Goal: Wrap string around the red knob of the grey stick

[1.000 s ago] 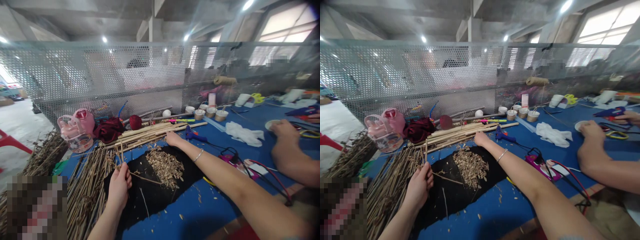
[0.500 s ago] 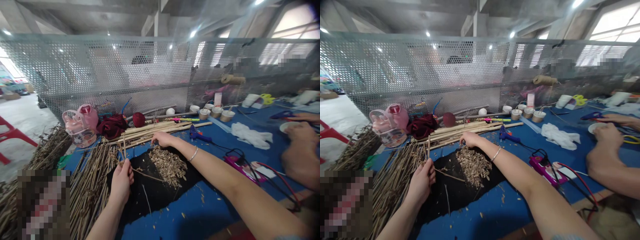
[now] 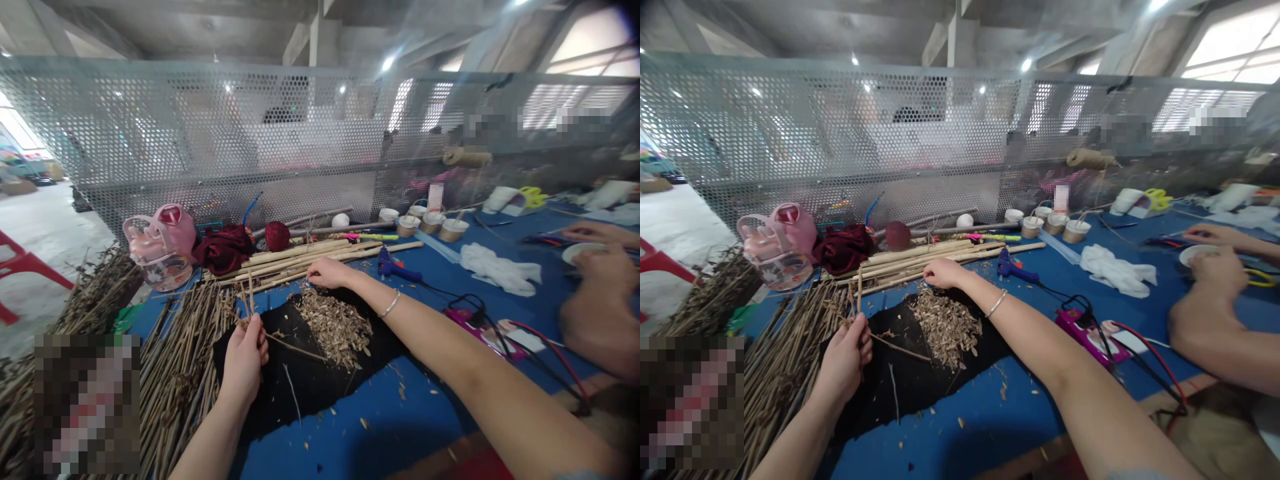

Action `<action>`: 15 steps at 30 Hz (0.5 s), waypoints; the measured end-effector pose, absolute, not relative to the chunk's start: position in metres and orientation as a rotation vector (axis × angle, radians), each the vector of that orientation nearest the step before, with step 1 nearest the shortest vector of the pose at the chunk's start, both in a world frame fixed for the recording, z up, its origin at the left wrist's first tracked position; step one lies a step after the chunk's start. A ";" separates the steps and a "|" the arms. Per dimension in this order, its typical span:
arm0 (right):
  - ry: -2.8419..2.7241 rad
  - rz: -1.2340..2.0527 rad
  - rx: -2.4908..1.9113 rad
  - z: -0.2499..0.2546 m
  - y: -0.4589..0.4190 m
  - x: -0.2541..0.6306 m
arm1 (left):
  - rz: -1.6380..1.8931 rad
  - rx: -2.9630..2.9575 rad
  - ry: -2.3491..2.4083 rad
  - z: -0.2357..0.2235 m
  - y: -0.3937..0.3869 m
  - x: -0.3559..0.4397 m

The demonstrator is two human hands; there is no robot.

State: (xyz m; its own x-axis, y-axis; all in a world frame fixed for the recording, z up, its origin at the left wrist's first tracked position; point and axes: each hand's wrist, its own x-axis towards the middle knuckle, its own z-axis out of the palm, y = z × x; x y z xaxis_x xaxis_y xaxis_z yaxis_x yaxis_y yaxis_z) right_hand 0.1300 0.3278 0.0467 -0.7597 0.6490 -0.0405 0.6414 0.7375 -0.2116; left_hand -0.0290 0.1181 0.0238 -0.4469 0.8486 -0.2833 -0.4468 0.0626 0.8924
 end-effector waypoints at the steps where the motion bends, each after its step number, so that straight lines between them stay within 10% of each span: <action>1: -2.879 0.338 -1.074 0.047 0.328 0.130 | 1.599 0.453 1.308 0.024 0.118 -0.029; 15: -2.707 0.484 -0.945 0.072 0.299 0.123 | 1.773 0.397 1.093 0.032 0.115 -0.033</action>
